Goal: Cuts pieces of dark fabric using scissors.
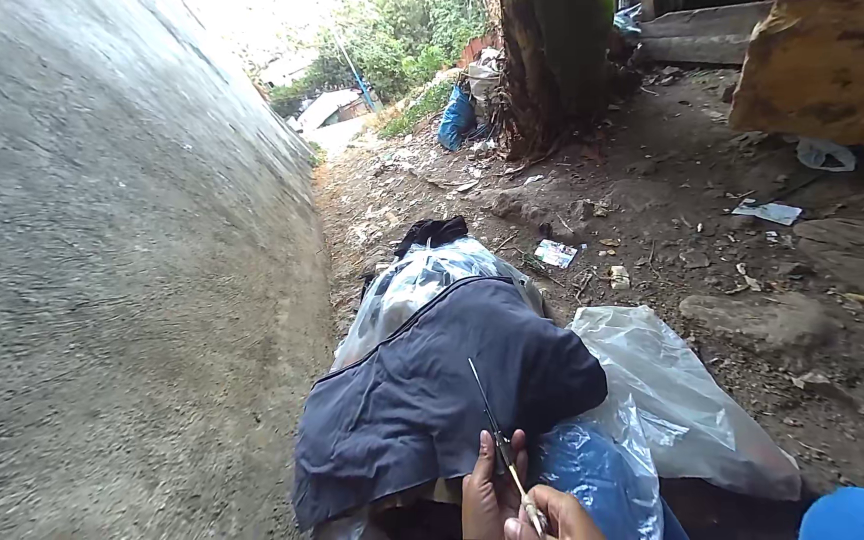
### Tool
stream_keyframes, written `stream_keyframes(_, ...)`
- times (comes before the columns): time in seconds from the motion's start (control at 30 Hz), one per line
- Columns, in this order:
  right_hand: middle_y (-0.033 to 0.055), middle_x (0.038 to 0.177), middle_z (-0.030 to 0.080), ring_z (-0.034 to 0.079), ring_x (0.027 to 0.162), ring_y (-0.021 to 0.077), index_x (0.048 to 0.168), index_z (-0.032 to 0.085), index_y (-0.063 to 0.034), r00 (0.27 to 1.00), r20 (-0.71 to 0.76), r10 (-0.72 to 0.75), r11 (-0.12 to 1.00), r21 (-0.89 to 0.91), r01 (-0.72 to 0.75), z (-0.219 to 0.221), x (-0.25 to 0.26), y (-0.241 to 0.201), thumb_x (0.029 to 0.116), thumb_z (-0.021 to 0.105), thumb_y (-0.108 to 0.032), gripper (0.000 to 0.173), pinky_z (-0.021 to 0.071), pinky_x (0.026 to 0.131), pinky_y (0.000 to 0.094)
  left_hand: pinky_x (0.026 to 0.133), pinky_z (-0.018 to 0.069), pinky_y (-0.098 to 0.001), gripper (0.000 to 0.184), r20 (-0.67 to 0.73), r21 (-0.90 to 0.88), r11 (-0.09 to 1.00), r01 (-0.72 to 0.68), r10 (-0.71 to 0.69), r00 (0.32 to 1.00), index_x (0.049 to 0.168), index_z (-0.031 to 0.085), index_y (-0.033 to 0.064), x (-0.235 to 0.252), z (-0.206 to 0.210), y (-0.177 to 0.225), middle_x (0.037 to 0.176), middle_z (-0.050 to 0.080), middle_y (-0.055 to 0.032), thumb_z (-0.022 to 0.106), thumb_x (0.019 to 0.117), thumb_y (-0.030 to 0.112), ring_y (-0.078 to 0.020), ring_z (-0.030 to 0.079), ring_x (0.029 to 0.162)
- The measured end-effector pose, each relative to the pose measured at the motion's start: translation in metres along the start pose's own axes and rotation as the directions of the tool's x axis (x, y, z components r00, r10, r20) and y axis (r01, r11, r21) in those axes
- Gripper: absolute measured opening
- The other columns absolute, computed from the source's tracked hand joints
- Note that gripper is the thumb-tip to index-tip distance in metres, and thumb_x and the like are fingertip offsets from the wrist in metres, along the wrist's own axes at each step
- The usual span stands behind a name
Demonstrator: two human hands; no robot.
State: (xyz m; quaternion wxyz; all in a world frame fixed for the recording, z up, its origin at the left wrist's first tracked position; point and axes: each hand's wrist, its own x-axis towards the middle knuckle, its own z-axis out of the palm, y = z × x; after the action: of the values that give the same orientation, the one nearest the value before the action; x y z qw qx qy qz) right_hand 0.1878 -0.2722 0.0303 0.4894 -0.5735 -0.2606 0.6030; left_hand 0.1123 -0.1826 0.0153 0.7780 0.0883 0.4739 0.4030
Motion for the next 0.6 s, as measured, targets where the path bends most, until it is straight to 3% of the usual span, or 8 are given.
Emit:
stream_keyframes(0.1, 0.0033, 0.081, 0.053, 0.050, 0.066, 0.0099, 0.107, 0.058, 0.0039, 0.995, 0.084, 0.059, 0.998, 0.017, -0.060, -0.005, 0.008, -0.008, 0.1051, 0.055, -0.028, 0.032, 0.0457, 0.063, 0.0299, 0.068, 0.0620, -0.0278, 0.034, 0.051, 0.023, 0.999, -0.036, 0.034, 0.998, 0.107, 0.060, 0.0033, -0.001, 0.000, -0.001, 0.086, 0.077, -0.0101, 0.033, 0.1128, 0.024, -0.0181, 0.076, 0.075)
stream_keyframes(0.2, -0.0052, 0.075, 0.049, 0.048, 0.062, 0.0030, 0.100, 0.055, -0.0060, 0.989, 0.085, 0.120, 0.988, 0.087, -0.127, -0.005, 0.016, -0.023, 0.1076, 0.047, -0.033, 0.029, 0.0435, 0.059, 0.0217, 0.065, 0.0615, -0.0253, 0.035, 0.065, 0.063, 0.996, -0.062, 0.058, 0.996, 0.102, 0.058, 0.0045, -0.008, 0.007, 0.001, 0.082, 0.075, -0.0076, 0.029, 0.1124, 0.021, -0.0144, 0.075, 0.074)
stream_keyframes(0.3, -0.0044, 0.074, 0.048, 0.047, 0.062, 0.0040, 0.094, 0.057, -0.0062, 0.993, 0.030, 0.112, 0.988, 0.106, -0.114, -0.002, 0.016, -0.026, 0.1049, 0.055, -0.029, 0.025, 0.0418, 0.059, 0.0227, 0.065, 0.0624, -0.0285, 0.036, 0.075, 0.034, 0.998, -0.053, 0.051, 0.996, 0.104, 0.060, 0.0033, -0.004, 0.002, 0.000, 0.085, 0.077, -0.0103, 0.032, 0.1128, 0.023, -0.0187, 0.076, 0.075)
stream_keyframes(0.4, -0.0055, 0.064, 0.048, 0.044, 0.050, 0.0026, 0.086, 0.056, -0.0064, 0.999, 0.010, 0.044, 0.994, 0.099, -0.045, -0.003, 0.018, -0.010, 0.0968, 0.065, -0.020, 0.020, 0.0393, 0.049, 0.0210, 0.067, 0.0627, -0.0297, 0.032, 0.043, -0.019, 1.000, -0.020, 0.020, 0.999, 0.108, 0.059, 0.0030, 0.000, -0.002, -0.002, 0.087, 0.076, -0.0118, 0.036, 0.1123, 0.024, -0.0204, 0.076, 0.075)
stream_keyframes(0.5, -0.0041, 0.065, 0.050, 0.046, 0.050, 0.0040, 0.085, 0.059, -0.0046, 1.000, -0.011, 0.026, 0.998, 0.057, -0.025, -0.003, 0.010, -0.009, 0.0933, 0.068, -0.016, 0.017, 0.0411, 0.049, 0.0228, 0.064, 0.0616, -0.0275, 0.032, 0.003, -0.053, 0.998, 0.033, -0.033, 0.999, 0.108, 0.059, 0.0059, -0.002, 0.005, 0.000, 0.086, 0.076, -0.0101, 0.036, 0.1121, 0.029, -0.0190, 0.075, 0.073)
stream_keyframes(0.6, -0.0039, 0.066, 0.050, 0.046, 0.050, 0.0041, 0.087, 0.060, -0.0044, 0.999, -0.023, 0.026, 0.998, 0.065, -0.024, -0.001, 0.007, -0.009, 0.0928, 0.069, -0.016, 0.016, 0.0412, 0.048, 0.0226, 0.067, 0.0636, -0.0342, 0.030, -0.043, -0.130, 0.990, 0.051, -0.057, 0.997, 0.116, 0.055, 0.0067, -0.001, 0.014, 0.004, 0.092, 0.075, -0.0142, 0.042, 0.1101, 0.033, -0.0264, 0.076, 0.078)
